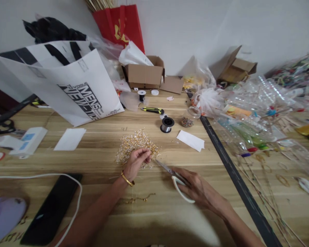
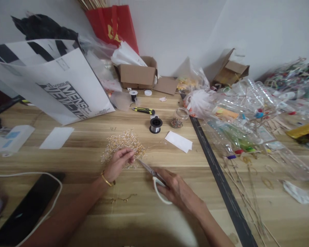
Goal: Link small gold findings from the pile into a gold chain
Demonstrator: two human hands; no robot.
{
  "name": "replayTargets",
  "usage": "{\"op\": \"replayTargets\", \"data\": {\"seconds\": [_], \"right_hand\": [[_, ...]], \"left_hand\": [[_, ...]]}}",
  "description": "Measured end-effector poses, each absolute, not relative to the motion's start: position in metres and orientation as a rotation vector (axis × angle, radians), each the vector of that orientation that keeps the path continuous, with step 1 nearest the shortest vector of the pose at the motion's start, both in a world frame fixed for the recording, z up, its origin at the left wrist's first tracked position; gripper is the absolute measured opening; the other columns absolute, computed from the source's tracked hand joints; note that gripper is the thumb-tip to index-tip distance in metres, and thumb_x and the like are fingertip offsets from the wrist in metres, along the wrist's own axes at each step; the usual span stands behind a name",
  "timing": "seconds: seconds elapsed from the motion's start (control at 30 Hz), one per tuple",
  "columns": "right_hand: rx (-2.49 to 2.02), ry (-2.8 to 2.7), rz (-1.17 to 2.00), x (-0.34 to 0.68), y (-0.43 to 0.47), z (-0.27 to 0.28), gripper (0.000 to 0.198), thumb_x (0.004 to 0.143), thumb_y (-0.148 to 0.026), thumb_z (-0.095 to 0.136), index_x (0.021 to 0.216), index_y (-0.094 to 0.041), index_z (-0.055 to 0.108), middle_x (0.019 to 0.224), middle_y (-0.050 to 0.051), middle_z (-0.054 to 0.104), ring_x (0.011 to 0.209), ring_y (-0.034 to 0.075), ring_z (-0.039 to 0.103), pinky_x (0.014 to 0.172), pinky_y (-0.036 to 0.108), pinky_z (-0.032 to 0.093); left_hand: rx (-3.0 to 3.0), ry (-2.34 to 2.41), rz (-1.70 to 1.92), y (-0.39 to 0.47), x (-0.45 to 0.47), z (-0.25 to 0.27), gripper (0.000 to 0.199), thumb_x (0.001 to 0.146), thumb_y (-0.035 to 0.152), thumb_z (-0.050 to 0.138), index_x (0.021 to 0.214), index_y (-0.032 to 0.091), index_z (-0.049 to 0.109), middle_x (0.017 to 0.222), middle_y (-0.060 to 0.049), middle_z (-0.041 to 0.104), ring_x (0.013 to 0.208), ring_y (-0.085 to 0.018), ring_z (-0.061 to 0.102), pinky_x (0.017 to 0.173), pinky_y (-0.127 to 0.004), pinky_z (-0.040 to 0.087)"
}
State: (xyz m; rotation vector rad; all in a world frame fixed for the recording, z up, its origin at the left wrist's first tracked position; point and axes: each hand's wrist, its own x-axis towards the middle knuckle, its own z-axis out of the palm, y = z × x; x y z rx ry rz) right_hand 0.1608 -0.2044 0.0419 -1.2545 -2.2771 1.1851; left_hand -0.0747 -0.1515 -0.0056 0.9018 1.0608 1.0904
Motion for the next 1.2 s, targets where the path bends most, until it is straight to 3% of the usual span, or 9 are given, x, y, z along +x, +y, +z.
{"op": "replayTargets", "data": {"seconds": [0.1, 0.27, 0.37, 0.47, 0.6, 0.7, 0.77, 0.97, 1.2], "right_hand": [[-1.189, -2.468, 1.193, 0.162, -0.214, 0.046, 0.042, 0.085, -0.018, 0.051, 0.127, -0.024, 0.046, 0.116, 0.008, 0.059, 0.098, 0.020, 0.059, 0.084, 0.029, 0.045], [-1.225, -2.804, 0.854, 0.149, -0.233, 0.040, 0.034, 0.085, -0.018, 0.052, 0.118, -0.023, 0.050, 0.091, 0.005, 0.063, 0.077, 0.018, 0.061, 0.065, 0.026, 0.044], [-1.265, -2.894, 0.526, 0.138, -0.243, 0.037, 0.024, 0.082, -0.012, 0.054, 0.104, -0.021, 0.055, 0.087, 0.006, 0.062, 0.076, 0.020, 0.058, 0.059, 0.027, 0.041], [-1.266, -2.901, 0.405, 0.131, -0.245, 0.041, 0.027, 0.078, -0.006, 0.057, 0.101, -0.019, 0.055, 0.089, 0.008, 0.061, 0.082, 0.022, 0.057, 0.061, 0.027, 0.041], [-1.219, -2.735, 0.635, 0.127, -0.222, 0.046, 0.015, 0.082, -0.014, 0.055, 0.095, -0.020, 0.056, 0.088, 0.005, 0.059, 0.075, 0.018, 0.058, 0.061, 0.026, 0.042], [-1.191, -2.324, 0.939, 0.119, -0.191, 0.037, 0.023, 0.083, -0.019, 0.055, 0.105, -0.019, 0.052, 0.099, 0.005, 0.058, 0.071, 0.013, 0.057, 0.062, 0.025, 0.044], [-1.180, -2.020, 1.163, 0.110, -0.173, 0.026, 0.029, 0.081, -0.024, 0.059, 0.108, -0.019, 0.050, 0.092, 0.004, 0.058, 0.067, 0.012, 0.056, 0.056, 0.022, 0.043], [-1.020, -1.554, 1.591, 0.084, -0.151, 0.003, 0.028, 0.074, -0.036, 0.065, 0.091, -0.016, 0.053, 0.069, -0.001, 0.058, 0.057, 0.010, 0.053, 0.049, 0.020, 0.040], [-1.074, -1.462, 1.643, 0.088, -0.147, -0.005, 0.027, 0.074, -0.039, 0.064, 0.083, -0.015, 0.055, 0.056, -0.004, 0.054, 0.048, 0.008, 0.049, 0.045, 0.018, 0.039]], "left_hand": [[0.879, 1.037, 1.108, -0.150, -0.077, -0.005, 0.021, 0.071, 0.031, 0.068, 0.078, 0.012, 0.062, 0.063, 0.000, 0.061, 0.056, -0.008, 0.053, 0.055, -0.020, 0.042], [0.852, 1.023, 1.093, -0.150, -0.078, -0.004, 0.021, 0.069, 0.030, 0.070, 0.077, 0.012, 0.063, 0.067, -0.001, 0.063, 0.056, -0.008, 0.053, 0.055, -0.020, 0.041], [0.860, 1.018, 1.094, -0.151, -0.078, -0.004, 0.021, 0.069, 0.030, 0.070, 0.078, 0.012, 0.064, 0.070, -0.002, 0.064, 0.057, -0.008, 0.053, 0.054, -0.020, 0.041], [0.886, 1.020, 1.089, -0.151, -0.079, -0.005, 0.021, 0.069, 0.030, 0.070, 0.079, 0.012, 0.065, 0.068, -0.001, 0.062, 0.057, -0.007, 0.052, 0.054, -0.019, 0.040], [0.928, 1.039, 1.072, -0.152, -0.079, -0.004, 0.021, 0.069, 0.029, 0.070, 0.079, 0.012, 0.067, 0.060, 0.002, 0.058, 0.053, -0.006, 0.049, 0.052, -0.018, 0.038], [0.949, 1.036, 1.064, -0.153, -0.079, -0.002, 0.022, 0.068, 0.029, 0.070, 0.081, 0.012, 0.067, 0.058, 0.002, 0.057, 0.052, -0.006, 0.048, 0.050, -0.018, 0.037], [0.968, 1.046, 1.055, -0.153, -0.078, 0.001, 0.024, 0.066, 0.029, 0.071, 0.082, 0.011, 0.068, 0.056, 0.002, 0.056, 0.049, -0.006, 0.047, 0.048, -0.018, 0.036], [1.068, 1.137, 0.998, -0.152, -0.078, 0.002, 0.026, 0.063, 0.028, 0.072, 0.081, 0.011, 0.068, 0.060, 0.000, 0.062, 0.045, -0.005, 0.046, 0.043, -0.017, 0.033], [1.180, 1.112, 0.956, -0.147, -0.083, -0.007, 0.032, 0.064, 0.027, 0.071, 0.091, 0.011, 0.065, 0.080, -0.007, 0.069, 0.067, -0.013, 0.061, 0.058, -0.022, 0.046]]}}
